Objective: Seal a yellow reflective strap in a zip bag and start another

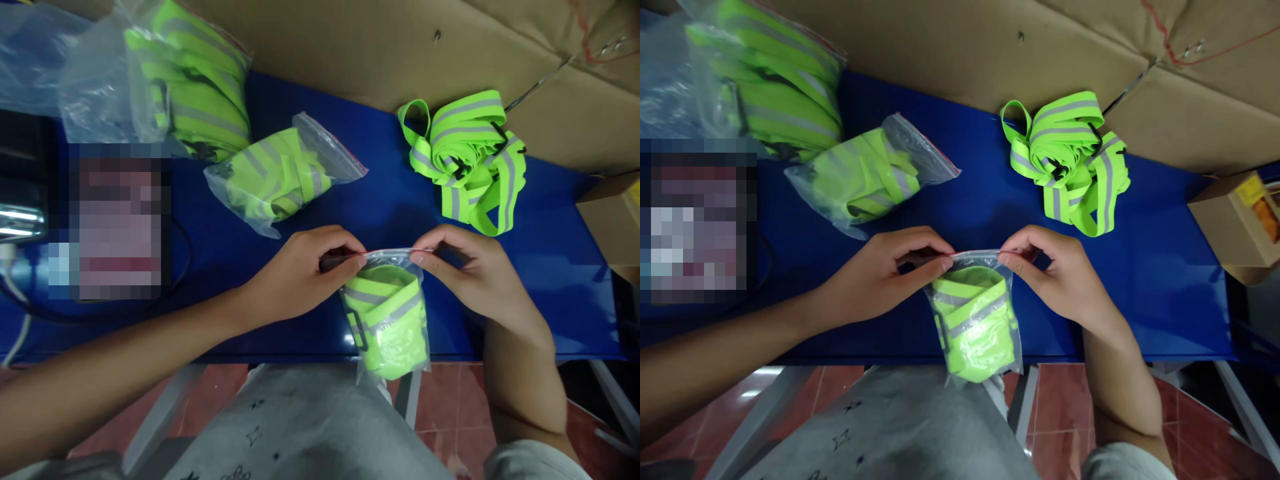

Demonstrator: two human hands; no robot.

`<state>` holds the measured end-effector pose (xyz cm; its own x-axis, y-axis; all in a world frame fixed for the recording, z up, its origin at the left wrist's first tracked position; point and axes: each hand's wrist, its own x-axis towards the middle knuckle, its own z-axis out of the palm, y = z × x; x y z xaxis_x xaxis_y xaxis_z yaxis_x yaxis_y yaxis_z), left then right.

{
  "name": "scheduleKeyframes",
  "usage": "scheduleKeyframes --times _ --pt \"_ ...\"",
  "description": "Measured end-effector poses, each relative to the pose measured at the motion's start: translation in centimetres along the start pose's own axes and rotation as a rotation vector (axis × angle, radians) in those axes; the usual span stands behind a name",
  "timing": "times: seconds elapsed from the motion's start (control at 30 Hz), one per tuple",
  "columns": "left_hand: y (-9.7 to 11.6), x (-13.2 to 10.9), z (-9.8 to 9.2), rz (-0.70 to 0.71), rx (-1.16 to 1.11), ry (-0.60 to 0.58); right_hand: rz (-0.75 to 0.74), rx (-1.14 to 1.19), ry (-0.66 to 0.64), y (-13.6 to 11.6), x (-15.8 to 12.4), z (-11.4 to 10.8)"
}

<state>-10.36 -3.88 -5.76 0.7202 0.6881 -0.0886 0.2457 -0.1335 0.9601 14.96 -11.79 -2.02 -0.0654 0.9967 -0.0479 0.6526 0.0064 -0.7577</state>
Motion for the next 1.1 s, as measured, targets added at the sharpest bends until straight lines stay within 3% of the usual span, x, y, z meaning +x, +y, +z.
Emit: scheduleKeyframes --times 0.43,0.73,1.1 --pt "-0.4 0.2 0.2 0.012 -0.027 0.038 0.015 0.014 0.173 0.8 0.2 -0.2" --pt "-0.2 -0.3 0.4 0.158 0.141 0.135 0.012 0.061 0.263 1.1 0.3 0.4" --pt "0.0 -0.1 0.3 0.061 -0.007 0.107 -0.098 0.07 0.411 0.2 -0.1 0.8"
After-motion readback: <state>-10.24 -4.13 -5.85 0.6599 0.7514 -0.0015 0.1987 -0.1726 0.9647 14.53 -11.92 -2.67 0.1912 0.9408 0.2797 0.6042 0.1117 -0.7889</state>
